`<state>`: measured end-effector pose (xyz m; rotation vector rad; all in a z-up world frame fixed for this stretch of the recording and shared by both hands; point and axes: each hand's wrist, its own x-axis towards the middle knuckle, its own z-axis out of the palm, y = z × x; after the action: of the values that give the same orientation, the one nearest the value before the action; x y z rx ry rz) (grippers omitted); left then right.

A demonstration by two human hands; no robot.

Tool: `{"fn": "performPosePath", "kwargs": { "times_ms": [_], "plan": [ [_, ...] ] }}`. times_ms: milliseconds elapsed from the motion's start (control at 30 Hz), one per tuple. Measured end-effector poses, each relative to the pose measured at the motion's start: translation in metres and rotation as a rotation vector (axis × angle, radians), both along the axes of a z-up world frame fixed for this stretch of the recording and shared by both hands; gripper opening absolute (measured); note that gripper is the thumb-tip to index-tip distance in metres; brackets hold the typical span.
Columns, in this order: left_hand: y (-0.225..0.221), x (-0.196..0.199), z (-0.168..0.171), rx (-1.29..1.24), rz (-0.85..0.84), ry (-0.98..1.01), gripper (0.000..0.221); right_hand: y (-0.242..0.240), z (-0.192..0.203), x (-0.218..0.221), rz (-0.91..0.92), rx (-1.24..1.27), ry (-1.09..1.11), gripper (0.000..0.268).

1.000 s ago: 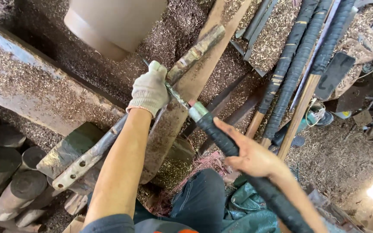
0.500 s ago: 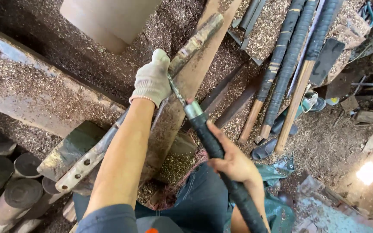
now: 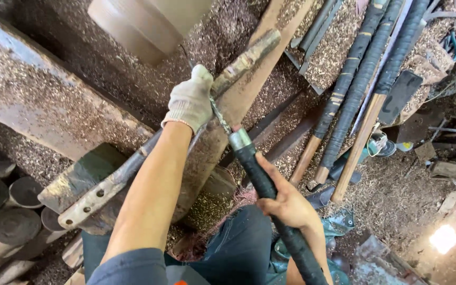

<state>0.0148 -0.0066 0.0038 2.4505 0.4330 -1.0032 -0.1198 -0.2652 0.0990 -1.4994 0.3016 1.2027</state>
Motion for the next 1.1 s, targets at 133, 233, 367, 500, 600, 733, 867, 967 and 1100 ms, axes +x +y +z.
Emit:
{"fn": "performPosePath", "kwargs": {
  "times_ms": [133, 233, 367, 500, 600, 733, 867, 967, 1100],
  "plan": [
    [-0.001, 0.002, 0.013, 0.036, -0.094, 0.017, 0.039, -0.003, 0.007, 0.012, 0.074, -0.059, -0.021, 0.104],
    [0.002, -0.006, -0.012, 0.046, -0.119, -0.062, 0.037, -0.013, 0.000, 0.013, 0.106, -0.015, -0.082, 0.101],
    [0.001, -0.011, 0.001, 0.045, -0.189, -0.166, 0.040, -0.015, 0.011, 0.027, 0.265, -0.124, -0.124, 0.102],
    [-0.002, -0.007, -0.001, 0.086, -0.243, -0.189, 0.037, -0.021, 0.012, 0.036, 0.308, -0.130, -0.122, 0.103],
    [-0.004, -0.002, 0.001, 0.112, -0.265, 0.060, 0.040, -0.025, 0.013, 0.046, 0.268, -0.119, 0.011, 0.105],
    [-0.001, -0.004, 0.000, 0.120, -0.287, -0.105, 0.035, -0.038, 0.002, 0.053, 0.443, -0.040, -0.341, 0.103],
    [-0.001, -0.006, -0.001, 0.118, -0.291, -0.118, 0.028, -0.042, -0.001, 0.064, 0.422, -0.056, -0.173, 0.105],
    [-0.003, -0.006, 0.005, 0.118, -0.202, -0.054, 0.028, -0.031, 0.016, 0.078, 0.515, -0.190, -0.093, 0.102],
    [-0.006, -0.001, 0.013, 0.022, 0.025, 0.013, 0.017, -0.025, 0.025, 0.093, 0.527, -0.246, 0.032, 0.107]
  ]
}}
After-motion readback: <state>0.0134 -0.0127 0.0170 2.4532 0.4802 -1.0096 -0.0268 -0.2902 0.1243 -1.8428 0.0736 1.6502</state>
